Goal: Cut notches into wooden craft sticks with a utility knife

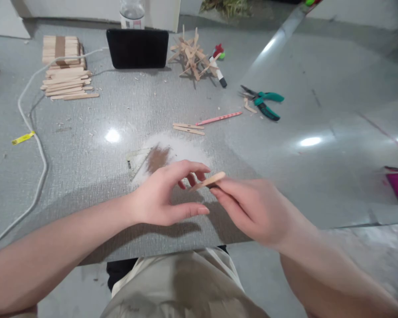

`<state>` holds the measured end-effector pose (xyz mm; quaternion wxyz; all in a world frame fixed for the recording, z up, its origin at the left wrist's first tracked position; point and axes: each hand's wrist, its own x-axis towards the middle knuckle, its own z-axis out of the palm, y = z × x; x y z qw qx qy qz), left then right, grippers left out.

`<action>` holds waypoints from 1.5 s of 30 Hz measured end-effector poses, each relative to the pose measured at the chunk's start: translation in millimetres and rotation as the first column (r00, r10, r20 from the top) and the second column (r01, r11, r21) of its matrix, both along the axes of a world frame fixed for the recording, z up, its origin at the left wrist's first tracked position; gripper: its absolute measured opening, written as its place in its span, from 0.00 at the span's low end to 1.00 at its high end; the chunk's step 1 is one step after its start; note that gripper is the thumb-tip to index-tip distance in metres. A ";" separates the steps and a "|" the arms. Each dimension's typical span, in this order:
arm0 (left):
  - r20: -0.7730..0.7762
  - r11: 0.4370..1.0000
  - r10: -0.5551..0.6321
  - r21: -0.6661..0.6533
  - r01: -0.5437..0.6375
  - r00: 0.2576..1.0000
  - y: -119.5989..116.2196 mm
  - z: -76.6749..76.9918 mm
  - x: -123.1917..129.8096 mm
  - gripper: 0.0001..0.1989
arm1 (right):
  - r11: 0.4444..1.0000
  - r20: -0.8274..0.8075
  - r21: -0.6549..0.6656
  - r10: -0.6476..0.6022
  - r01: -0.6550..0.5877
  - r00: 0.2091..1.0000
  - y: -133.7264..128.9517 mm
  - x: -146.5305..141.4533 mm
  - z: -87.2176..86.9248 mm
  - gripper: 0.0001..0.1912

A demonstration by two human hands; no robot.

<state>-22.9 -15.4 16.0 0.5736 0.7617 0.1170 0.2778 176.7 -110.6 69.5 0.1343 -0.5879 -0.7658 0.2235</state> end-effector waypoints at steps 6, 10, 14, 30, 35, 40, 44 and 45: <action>0.000 0.993 0.048 0.104 -0.048 0.999 6.1 -1.2 2.0 0.11 | 0.990 0.276 -0.121 -0.039 0.075 0.960 5.0 -16.5 11.3 0.14; 0.014 0.992 0.107 0.073 -0.107 0.994 7.7 -4.2 0.6 0.04 | 0.989 0.405 -0.117 -0.039 0.094 0.913 8.6 -27.6 13.8 0.12; 0.013 0.987 0.158 -0.007 -0.158 0.987 3.0 -7.6 -0.5 0.06 | 0.994 0.420 -0.069 -0.051 0.087 0.906 9.8 -31.7 12.7 0.09; -0.065 0.958 0.283 0.057 -0.280 0.957 -8.9 -9.8 1.3 0.08 | 0.986 0.316 -0.120 -0.074 0.118 0.946 13.7 -34.9 10.1 0.13; -0.066 0.943 0.328 -0.035 -0.331 0.942 -13.3 -10.4 0.8 0.09 | 0.978 0.292 -0.154 -0.094 0.144 0.952 15.7 -37.3 7.7 0.13; -0.079 0.940 0.338 -0.008 -0.340 0.938 -14.1 -10.2 -0.1 0.09 | 0.979 0.291 -0.144 -0.098 0.145 0.952 15.7 -39.1 5.5 0.11; -0.046 0.847 0.520 -0.106 -0.521 0.853 4.8 -11.5 -2.4 0.11 | 0.985 0.257 -0.090 -0.122 0.150 0.959 11.1 -31.5 6.0 0.12; -0.028 0.810 0.574 -0.128 -0.573 0.818 10.6 -11.7 -2.8 0.11 | 0.984 0.240 -0.068 -0.141 0.162 0.960 9.0 -27.7 6.7 0.12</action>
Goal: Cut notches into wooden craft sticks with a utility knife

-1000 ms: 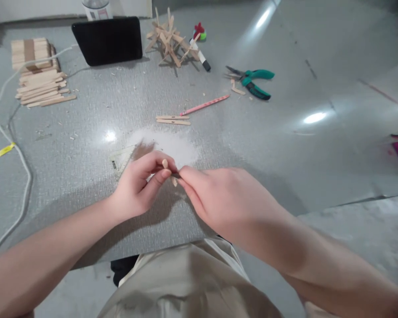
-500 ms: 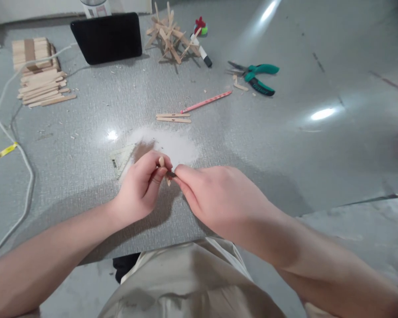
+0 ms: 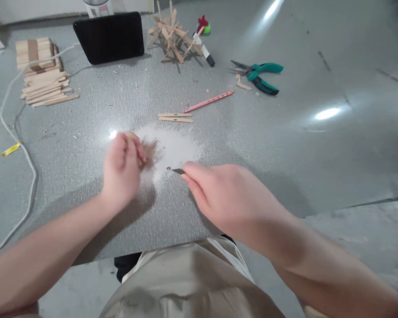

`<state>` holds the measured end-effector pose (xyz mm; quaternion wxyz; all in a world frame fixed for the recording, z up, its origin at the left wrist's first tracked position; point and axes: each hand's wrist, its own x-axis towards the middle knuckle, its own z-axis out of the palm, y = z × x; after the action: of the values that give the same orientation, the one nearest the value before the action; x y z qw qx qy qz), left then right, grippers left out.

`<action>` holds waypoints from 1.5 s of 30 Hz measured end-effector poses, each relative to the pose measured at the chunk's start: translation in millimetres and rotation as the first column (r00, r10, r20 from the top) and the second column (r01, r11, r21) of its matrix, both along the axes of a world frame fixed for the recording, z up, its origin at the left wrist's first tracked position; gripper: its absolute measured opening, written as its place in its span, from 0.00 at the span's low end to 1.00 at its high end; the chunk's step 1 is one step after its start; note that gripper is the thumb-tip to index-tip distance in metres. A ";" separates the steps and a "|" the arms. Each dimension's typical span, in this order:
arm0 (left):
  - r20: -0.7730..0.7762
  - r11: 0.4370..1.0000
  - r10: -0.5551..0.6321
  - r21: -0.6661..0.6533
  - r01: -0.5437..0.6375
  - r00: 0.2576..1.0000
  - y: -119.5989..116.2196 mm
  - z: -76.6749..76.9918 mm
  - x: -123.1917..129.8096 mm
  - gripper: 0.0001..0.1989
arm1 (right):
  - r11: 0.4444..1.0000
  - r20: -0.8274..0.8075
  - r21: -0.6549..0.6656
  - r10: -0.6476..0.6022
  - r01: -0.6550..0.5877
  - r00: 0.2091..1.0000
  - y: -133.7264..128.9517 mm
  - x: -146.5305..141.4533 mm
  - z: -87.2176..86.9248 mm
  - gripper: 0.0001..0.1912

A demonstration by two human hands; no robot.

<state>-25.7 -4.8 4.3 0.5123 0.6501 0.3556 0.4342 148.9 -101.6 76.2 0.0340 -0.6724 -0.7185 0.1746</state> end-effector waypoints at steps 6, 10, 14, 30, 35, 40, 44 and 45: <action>0.014 0.983 -0.096 -0.153 0.097 0.995 6.3 1.6 2.8 0.11 | 0.994 -0.083 0.087 -0.052 0.059 0.995 -11.8 26.5 4.1 0.15; -0.178 0.958 -0.201 -0.241 0.155 0.963 2.7 0.3 3.4 0.10 | 0.990 -0.101 0.097 -0.094 0.104 0.990 -14.0 39.1 -0.9 0.16; -0.223 0.952 -0.225 -0.259 0.165 0.949 8.2 -11.4 2.8 0.12 | 0.990 -0.106 0.077 -0.111 0.120 0.988 -11.2 42.6 -11.1 0.17; -0.832 0.800 -0.057 0.293 0.524 0.552 30.2 44.1 -27.0 0.09 | 0.995 -0.329 -0.058 -0.100 0.085 0.939 31.2 55.2 -35.0 0.17; -0.849 0.736 -0.174 0.225 0.639 0.499 48.8 27.6 -20.8 0.29 | 0.998 -0.476 0.003 -0.049 0.057 0.878 43.1 58.0 -45.1 0.13; -0.801 0.729 -0.204 0.260 0.633 0.564 59.5 8.1 -18.4 0.33 | 0.999 -0.518 0.040 0.047 -0.031 0.854 48.3 63.9 -55.6 0.08; -0.748 0.721 -0.215 0.312 0.619 0.628 61.0 -4.2 -20.6 0.33 | 0.957 -0.853 -0.268 -0.288 0.107 0.435 54.0 72.7 -68.0 0.10; -0.733 0.723 -0.218 0.322 0.611 0.644 61.2 -5.7 -20.7 0.33 | 0.938 -0.889 -0.333 -0.348 0.099 0.299 56.0 74.9 -70.6 0.11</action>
<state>-46.4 56.4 -1.4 0.2379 0.9412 0.2039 0.1263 223.9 -45.5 5.6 0.3923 -0.5409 -0.4414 0.5989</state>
